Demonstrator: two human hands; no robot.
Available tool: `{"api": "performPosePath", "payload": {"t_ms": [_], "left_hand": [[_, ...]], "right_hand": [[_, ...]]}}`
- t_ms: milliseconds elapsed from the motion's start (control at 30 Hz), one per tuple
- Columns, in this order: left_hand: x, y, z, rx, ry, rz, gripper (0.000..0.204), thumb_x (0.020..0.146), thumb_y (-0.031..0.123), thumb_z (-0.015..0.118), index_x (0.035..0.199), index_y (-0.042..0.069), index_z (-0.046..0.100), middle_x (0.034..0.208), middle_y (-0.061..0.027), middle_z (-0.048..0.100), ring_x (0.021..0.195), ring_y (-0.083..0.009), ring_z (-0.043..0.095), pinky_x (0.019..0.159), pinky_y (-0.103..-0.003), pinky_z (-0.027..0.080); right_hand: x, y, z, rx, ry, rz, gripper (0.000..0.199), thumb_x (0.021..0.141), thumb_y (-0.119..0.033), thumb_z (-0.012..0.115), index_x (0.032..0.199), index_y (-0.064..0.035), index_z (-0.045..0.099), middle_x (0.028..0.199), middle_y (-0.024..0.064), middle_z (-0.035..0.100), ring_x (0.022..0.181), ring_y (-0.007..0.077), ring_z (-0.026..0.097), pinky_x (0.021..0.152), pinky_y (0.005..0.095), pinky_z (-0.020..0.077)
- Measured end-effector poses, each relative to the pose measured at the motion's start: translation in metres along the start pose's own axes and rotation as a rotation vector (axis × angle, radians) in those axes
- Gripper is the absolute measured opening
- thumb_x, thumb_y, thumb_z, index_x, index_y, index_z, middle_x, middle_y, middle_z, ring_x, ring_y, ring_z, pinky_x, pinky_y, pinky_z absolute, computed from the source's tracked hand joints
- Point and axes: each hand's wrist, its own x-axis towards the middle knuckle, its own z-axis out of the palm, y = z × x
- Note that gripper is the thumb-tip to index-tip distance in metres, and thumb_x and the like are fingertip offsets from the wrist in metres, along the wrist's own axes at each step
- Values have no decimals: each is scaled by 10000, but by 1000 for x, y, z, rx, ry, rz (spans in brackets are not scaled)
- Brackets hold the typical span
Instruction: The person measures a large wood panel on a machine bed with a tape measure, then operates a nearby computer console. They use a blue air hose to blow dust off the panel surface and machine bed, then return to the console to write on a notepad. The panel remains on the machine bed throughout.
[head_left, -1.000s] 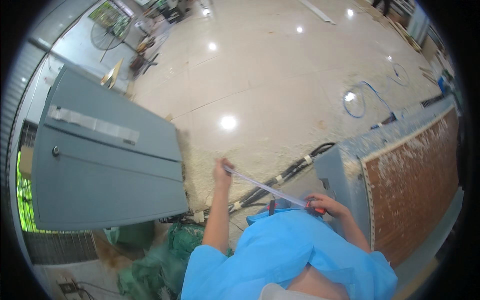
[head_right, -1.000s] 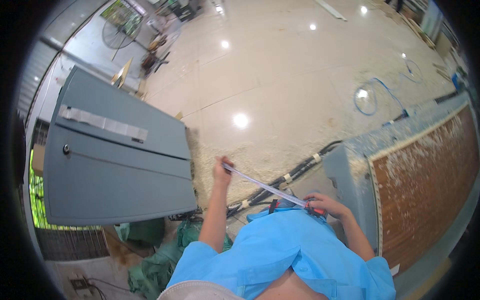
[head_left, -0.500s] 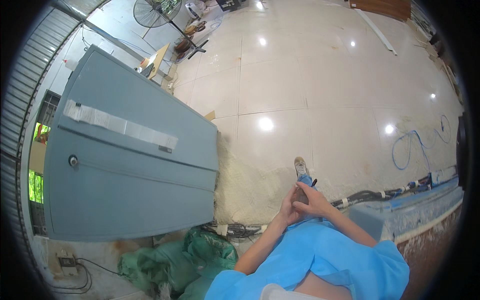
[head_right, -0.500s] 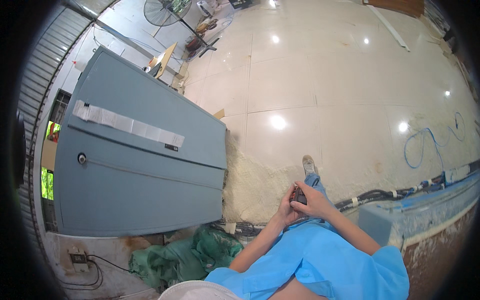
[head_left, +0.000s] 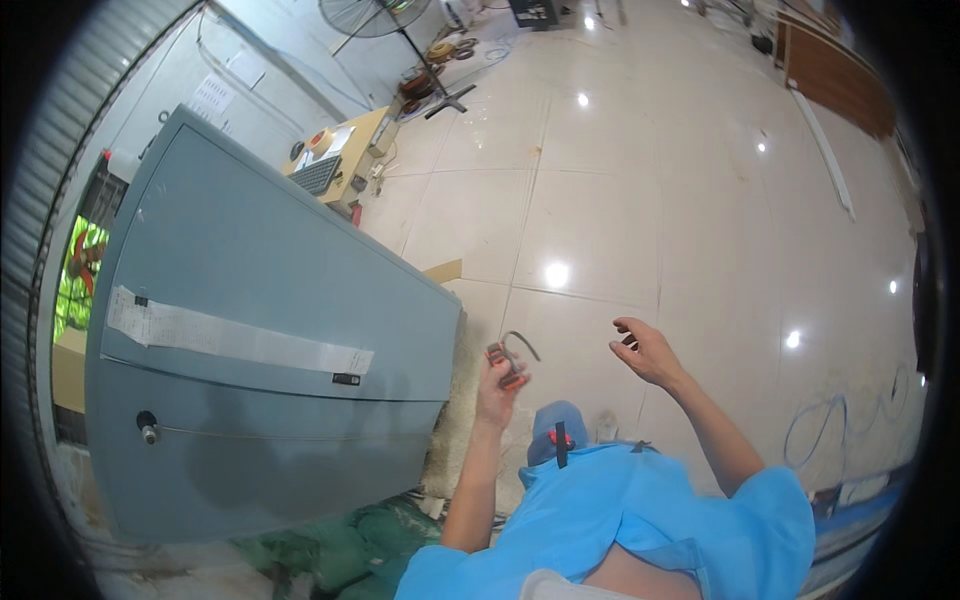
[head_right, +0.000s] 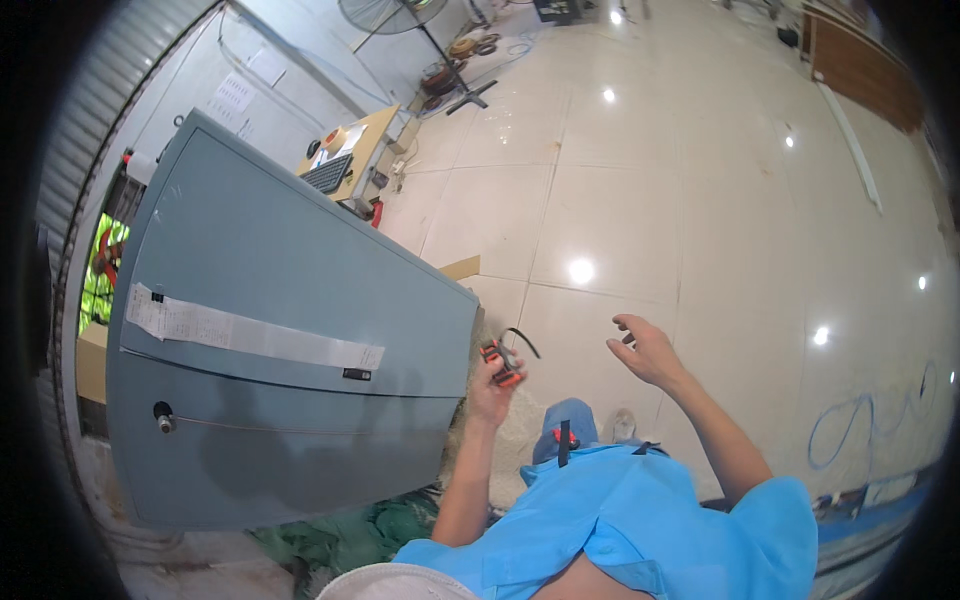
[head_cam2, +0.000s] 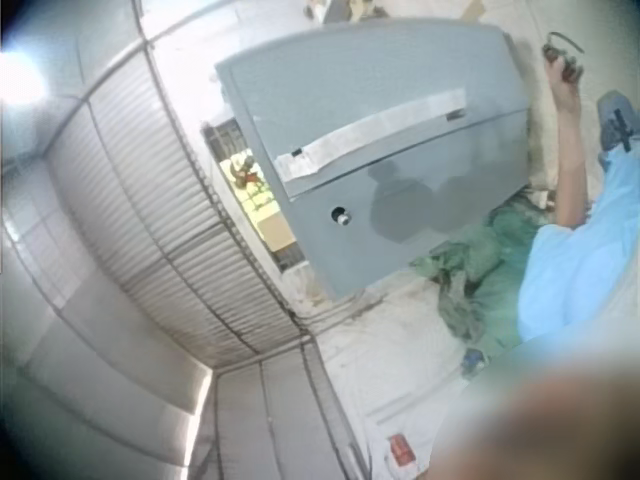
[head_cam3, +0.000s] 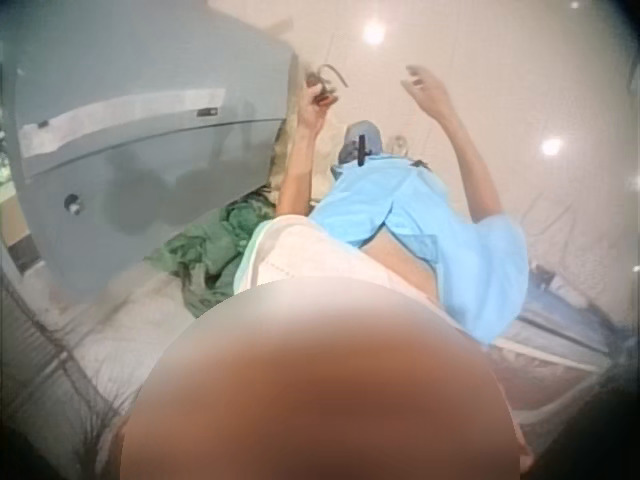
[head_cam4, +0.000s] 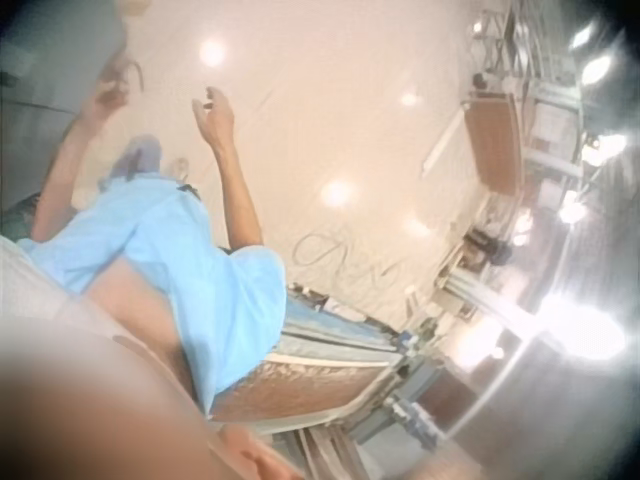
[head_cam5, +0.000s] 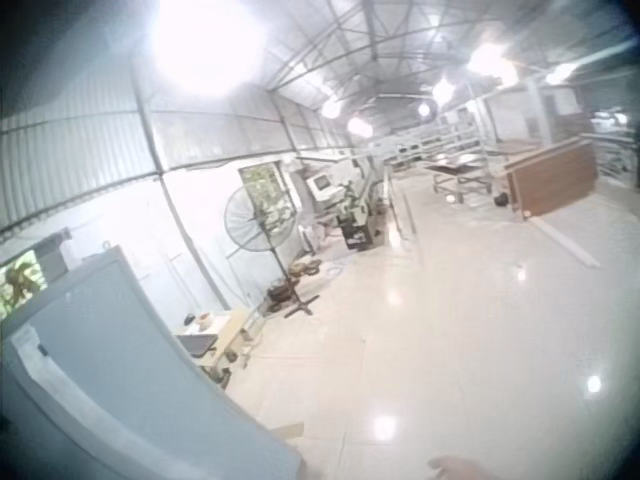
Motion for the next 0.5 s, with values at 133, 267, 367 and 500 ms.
{"api": "performPosePath", "payload": {"t_ms": [133,267,367,500], "left_hand": [[81,69,22,238,244,235,609,936,126,712,1433,66,366,1209,-106,589,1072,-199,624,907,-385,569],[182,150,32,437,359,498,685,860,125,775,1406,13,379,1223,-123,568,1097,-186,583,896,-344,540],[261,220,37,686,475,704,704,802,124,815,1386,8,438,1246,-139,558,1146,-236,573,951,-384,516],[361,318,39,1036,678,921,736,760,128,845,1384,12,473,1294,-175,543,1218,-323,556,1041,-436,472]], "right_hand": [[110,-2,13,9,-156,-36,483,939,-262,731,1328,-1,615,1175,201,718,944,293,737,847,408,586],[213,4,37,-172,-260,-117,519,926,-280,737,1345,-3,606,1178,206,718,947,300,737,857,422,582],[286,-1,47,-228,-351,-109,492,934,-277,722,1331,-3,624,1202,211,711,955,312,738,861,421,581],[383,-13,41,-230,-413,-94,451,938,-261,717,1295,6,648,1204,212,713,960,318,738,861,424,581]]}}
